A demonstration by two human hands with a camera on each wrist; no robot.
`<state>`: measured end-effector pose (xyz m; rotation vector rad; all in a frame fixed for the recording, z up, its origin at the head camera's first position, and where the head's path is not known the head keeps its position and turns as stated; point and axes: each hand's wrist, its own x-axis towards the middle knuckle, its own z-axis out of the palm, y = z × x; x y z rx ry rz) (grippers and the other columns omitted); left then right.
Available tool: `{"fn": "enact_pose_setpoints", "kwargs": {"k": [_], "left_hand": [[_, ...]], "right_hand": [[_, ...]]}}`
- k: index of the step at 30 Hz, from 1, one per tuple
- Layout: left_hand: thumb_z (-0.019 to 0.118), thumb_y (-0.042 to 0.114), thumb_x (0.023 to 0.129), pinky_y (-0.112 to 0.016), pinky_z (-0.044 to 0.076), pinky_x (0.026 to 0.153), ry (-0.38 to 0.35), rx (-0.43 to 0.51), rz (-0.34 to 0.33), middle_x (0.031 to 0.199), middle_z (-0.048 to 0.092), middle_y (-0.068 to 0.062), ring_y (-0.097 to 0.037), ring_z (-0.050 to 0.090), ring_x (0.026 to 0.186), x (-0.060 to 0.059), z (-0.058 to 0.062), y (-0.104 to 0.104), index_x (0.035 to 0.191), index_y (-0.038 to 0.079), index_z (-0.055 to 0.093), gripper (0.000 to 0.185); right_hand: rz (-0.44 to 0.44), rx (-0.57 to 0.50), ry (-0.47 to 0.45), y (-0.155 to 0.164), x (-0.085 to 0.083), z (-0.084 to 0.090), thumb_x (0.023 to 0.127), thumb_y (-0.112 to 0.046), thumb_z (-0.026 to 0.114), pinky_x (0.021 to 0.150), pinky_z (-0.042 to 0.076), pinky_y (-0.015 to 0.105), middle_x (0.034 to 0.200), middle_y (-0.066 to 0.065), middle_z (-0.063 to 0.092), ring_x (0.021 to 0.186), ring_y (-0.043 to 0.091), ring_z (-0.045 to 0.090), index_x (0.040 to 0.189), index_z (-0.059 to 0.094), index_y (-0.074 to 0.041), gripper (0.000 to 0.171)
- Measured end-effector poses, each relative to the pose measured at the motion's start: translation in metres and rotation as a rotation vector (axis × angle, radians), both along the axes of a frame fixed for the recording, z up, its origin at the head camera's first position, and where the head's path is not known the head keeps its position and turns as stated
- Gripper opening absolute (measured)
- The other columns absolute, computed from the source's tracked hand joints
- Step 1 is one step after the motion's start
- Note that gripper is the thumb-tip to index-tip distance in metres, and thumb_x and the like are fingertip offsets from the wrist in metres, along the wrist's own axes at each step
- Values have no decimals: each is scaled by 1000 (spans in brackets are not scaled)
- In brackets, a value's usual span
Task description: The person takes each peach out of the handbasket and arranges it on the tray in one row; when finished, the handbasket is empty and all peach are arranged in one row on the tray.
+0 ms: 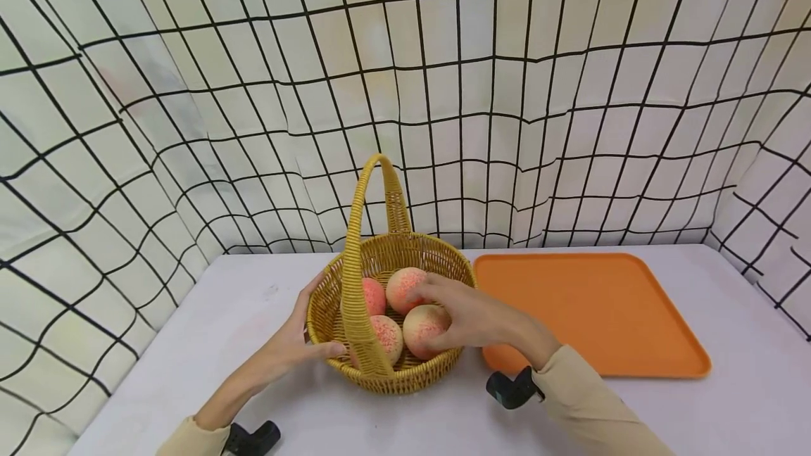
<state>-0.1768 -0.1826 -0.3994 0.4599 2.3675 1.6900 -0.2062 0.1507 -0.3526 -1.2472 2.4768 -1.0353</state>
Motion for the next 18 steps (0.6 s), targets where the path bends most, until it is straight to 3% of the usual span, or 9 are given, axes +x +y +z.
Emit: {"fn": "enact_pose_setpoints", "kwargs": {"k": [6, 14, 18], "left_hand": [[91, 35, 80, -65, 20, 122, 8, 20, -9, 173, 8, -17, -44, 16, 157, -1, -2, 0, 168, 25, -5, 131], [91, 32, 80, -63, 22, 122, 6, 39, 10, 172, 12, -20, -43, 19, 156, 0, -3, 2, 168, 26, -5, 130], [92, 31, 80, -65, 17, 123, -3, 52, 20, 172, 14, -18, -41, 19, 157, 0, -5, 2, 168, 28, -4, 130]], "right_hand": [[34, 64, 59, -5, -4, -1, 88, -21, 87, 99, 53, 38, 126, -7, 59, 118, 17, 56, 119, 70, -21, 36], [62, 106, 47, -12, -10, 0, 85, -29, 90, 96, 53, 36, 121, -7, 65, 111, 14, 58, 118, 73, -20, 39], [76, 116, 51, -12, -11, -1, 84, -32, 90, 95, 53, 37, 121, -6, 66, 110, 16, 58, 119, 73, -19, 41]]}}
